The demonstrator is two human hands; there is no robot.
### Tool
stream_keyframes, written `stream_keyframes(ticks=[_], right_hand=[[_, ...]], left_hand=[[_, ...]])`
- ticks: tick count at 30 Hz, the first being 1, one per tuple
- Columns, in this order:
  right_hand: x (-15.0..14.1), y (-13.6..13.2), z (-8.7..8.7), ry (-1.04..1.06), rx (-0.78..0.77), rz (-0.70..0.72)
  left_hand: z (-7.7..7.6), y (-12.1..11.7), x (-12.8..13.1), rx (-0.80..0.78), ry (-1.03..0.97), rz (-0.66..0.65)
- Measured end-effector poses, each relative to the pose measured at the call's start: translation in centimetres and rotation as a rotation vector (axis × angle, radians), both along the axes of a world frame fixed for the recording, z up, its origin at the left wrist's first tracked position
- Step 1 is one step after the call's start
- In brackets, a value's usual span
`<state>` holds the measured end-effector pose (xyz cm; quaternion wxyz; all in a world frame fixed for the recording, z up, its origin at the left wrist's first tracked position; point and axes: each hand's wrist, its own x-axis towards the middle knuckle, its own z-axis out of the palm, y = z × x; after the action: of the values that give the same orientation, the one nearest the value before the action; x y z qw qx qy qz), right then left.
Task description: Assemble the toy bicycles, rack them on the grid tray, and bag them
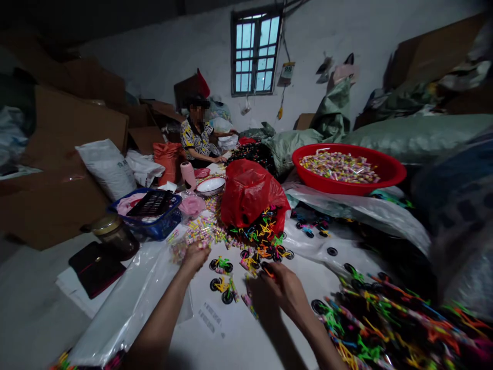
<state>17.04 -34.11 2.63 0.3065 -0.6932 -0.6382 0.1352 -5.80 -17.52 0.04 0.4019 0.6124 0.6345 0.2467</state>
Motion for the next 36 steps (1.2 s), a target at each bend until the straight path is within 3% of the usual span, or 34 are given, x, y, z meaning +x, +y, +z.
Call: stream_keyframes(ticks=[4,7,10,15,22,27,31,36], right_hand=[[1.7,-5.6,-2.8,-0.035,-0.211,-0.064],[1.0,-7.3,-4.1,-0.028,-0.239,-0.043],[-0.2,-7.5,-2.9,0.107,-0.199,-0.025],[-3.0,-6.9,0.5,0.63,-0.107,0.024],[-5.3,-7.7,-0.6,1.068,-0.242,0.066],[-4.8,-8.8,0.5,1.17,-0.38,0.219],[-4.7,-9.6,0.3,1.266,-0.414,0.233],[-4.4,-10.4,-0.7,1.263,-0.416,0.258]], left_hand=[[0.7,-5.6,-1.8,-0.063,-0.346,-0.004],[0.2,-10.4,-1.5,-0.196,-0.707,0.057],[-0.5,-14.3,-0.2,-0.313,-0.956,0.102],[-1.3,-18.9,1.6,-0.341,-0.923,-0.12],[-0.8,-21.0,1.0,-0.41,-0.907,-0.182],[0.0,-21.9,0.4,-0.475,-0.976,-0.291],[0.1,-22.7,0.3,-0.568,-1.054,-0.432],[0.1,-23.4,0.6,-0.613,-1.106,-0.401]])
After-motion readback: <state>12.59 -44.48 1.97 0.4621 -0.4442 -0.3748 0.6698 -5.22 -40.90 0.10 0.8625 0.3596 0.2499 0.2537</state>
